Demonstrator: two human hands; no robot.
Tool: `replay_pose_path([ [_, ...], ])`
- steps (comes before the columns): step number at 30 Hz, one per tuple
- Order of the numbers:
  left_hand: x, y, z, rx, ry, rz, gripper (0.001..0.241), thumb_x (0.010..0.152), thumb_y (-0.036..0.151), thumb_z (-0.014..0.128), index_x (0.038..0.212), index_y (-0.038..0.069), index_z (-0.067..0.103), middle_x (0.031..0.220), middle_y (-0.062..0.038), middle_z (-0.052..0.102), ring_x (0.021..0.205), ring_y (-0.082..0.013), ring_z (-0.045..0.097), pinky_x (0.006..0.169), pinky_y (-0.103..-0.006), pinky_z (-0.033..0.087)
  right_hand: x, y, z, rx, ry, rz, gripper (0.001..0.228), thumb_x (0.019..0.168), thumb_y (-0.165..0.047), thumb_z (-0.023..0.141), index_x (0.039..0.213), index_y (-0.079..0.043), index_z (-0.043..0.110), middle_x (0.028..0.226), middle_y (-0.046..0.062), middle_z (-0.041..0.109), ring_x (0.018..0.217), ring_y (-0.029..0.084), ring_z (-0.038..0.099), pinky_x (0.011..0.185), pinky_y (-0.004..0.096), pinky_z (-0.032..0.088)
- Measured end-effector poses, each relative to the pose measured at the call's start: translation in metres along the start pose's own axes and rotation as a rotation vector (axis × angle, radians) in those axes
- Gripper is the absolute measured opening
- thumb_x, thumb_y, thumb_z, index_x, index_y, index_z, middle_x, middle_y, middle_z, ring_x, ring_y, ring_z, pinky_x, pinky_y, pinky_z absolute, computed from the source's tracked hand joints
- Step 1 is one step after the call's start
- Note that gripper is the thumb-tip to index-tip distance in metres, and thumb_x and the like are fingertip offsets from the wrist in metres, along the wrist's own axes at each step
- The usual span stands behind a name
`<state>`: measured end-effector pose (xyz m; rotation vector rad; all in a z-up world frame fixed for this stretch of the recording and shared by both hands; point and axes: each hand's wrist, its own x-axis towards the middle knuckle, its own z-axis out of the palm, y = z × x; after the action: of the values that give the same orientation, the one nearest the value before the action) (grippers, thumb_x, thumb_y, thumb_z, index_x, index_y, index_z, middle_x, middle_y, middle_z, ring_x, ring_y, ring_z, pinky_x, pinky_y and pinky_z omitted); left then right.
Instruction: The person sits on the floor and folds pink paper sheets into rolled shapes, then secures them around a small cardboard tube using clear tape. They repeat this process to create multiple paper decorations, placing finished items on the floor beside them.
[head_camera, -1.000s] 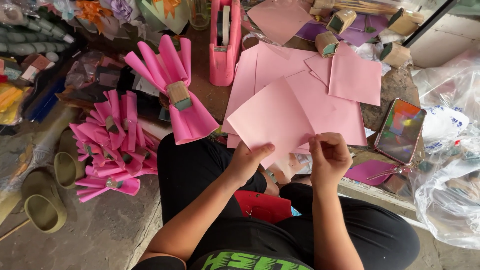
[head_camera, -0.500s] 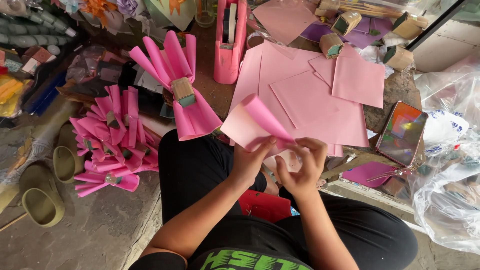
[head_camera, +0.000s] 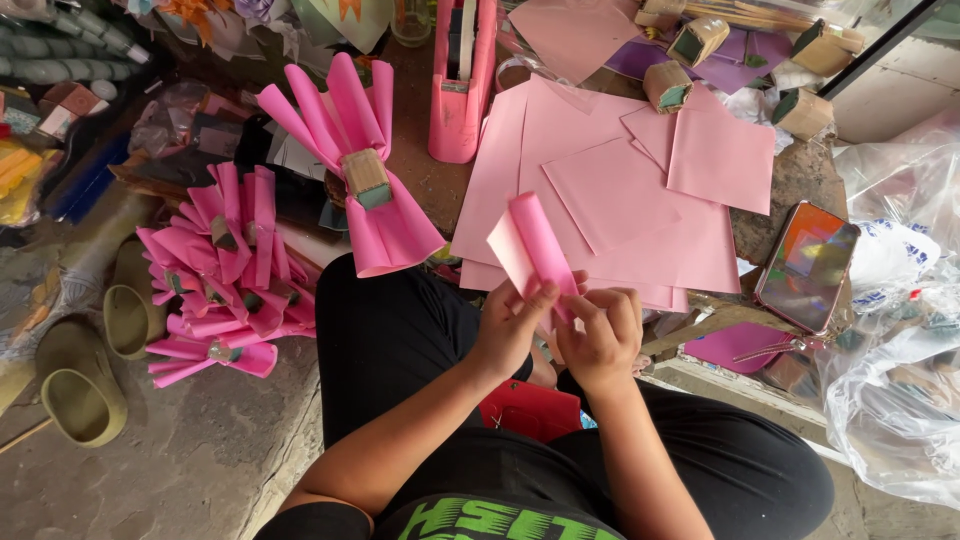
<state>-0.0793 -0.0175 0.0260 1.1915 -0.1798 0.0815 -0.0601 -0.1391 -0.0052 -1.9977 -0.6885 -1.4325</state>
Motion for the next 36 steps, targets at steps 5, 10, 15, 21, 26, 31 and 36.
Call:
replay_pose_path([
  [5, 0.002, 0.041, 0.004, -0.055, 0.073, -0.036, 0.026, 0.102, 0.031, 0.065, 0.095, 0.007, 0.071, 0.086, -0.001, 0.068, 0.086, -0.01, 0.061, 0.086, -0.0309, 0.053, 0.013, -0.012, -0.011, 0.601, -0.175, 0.477, 0.039, 0.084, -0.025, 0.078, 0.116, -0.009, 0.063, 0.111, 0.01, 0.056, 0.098, 0.022, 0.055, 0.086, 0.035, 0.049],
  [10, -0.001, 0.037, 0.002, -0.139, 0.065, -0.058, 0.019, 0.101, 0.027, 0.066, 0.098, 0.009, 0.072, 0.09, 0.002, 0.069, 0.09, -0.0064, 0.061, 0.09, -0.0299, 0.052, 0.013, -0.017, -0.016, 0.914, -0.233, 1.045, 0.042, 0.088, -0.009, 0.079, 0.119, 0.005, 0.056, 0.102, 0.015, 0.063, 0.094, 0.021, 0.062, 0.086, 0.036, 0.054],
  [15, 0.003, 0.021, -0.005, -0.056, 0.118, 0.034, 0.03, 0.091, 0.023, 0.08, 0.112, 0.004, 0.071, 0.1, -0.003, 0.072, 0.095, -0.0131, 0.064, 0.097, -0.038, 0.05, -0.001, -0.009, -0.009, 0.89, -0.357, 1.025, 0.026, 0.082, 0.001, 0.083, 0.102, 0.007, 0.069, 0.08, 0.016, 0.068, 0.067, 0.017, 0.064, 0.065, 0.03, 0.057],
  [21, 0.007, 0.03, -0.013, 0.057, 0.132, 0.105, 0.024, 0.092, 0.016, 0.079, 0.11, 0.002, 0.072, 0.098, -0.007, 0.075, 0.096, -0.0126, 0.064, 0.095, -0.0396, 0.053, 0.011, -0.024, -0.01, 0.902, -0.423, 1.026, 0.02, 0.081, -0.002, 0.085, 0.095, 0.005, 0.072, 0.068, 0.013, 0.065, 0.062, 0.013, 0.061, 0.059, 0.028, 0.055],
  [26, 0.027, 0.037, -0.048, 0.01, 0.157, 0.207, 0.036, 0.094, 0.019, 0.07, 0.126, 0.002, 0.065, 0.114, -0.015, 0.07, 0.111, -0.0237, 0.064, 0.104, -0.0437, 0.049, -0.013, -0.01, -0.008, 0.843, -0.45, 1.032, 0.017, 0.081, 0.0, 0.084, 0.091, 0.005, 0.073, 0.062, 0.013, 0.064, 0.059, 0.014, 0.061, 0.058, 0.026, 0.053],
  [31, 0.064, 0.075, -0.156, 0.409, 0.462, 0.622, 0.038, 0.099, 0.015, 0.068, 0.134, 0.004, 0.058, 0.121, -0.015, 0.067, 0.117, -0.0244, 0.064, 0.105, -0.0397, 0.048, -0.01, -0.002, -0.008, 0.844, -0.419, 1.051, 0.014, 0.084, 0.0, 0.082, 0.093, 0.005, 0.072, 0.066, 0.011, 0.065, 0.063, 0.013, 0.063, 0.063, 0.025, 0.054],
  [36, 0.077, 0.087, -0.206, 1.104, 0.582, -0.176, 0.083, 0.09, 0.062, 0.071, 0.148, 0.018, 0.03, 0.108, -0.001, 0.07, 0.098, -0.0284, 0.072, 0.088, -0.0493, 0.052, -0.026, 0.012, 0.003, 0.864, -0.352, 1.118, 0.015, 0.083, 0.002, 0.082, 0.093, 0.006, 0.071, 0.07, 0.015, 0.065, 0.062, 0.017, 0.063, 0.064, 0.031, 0.058],
])
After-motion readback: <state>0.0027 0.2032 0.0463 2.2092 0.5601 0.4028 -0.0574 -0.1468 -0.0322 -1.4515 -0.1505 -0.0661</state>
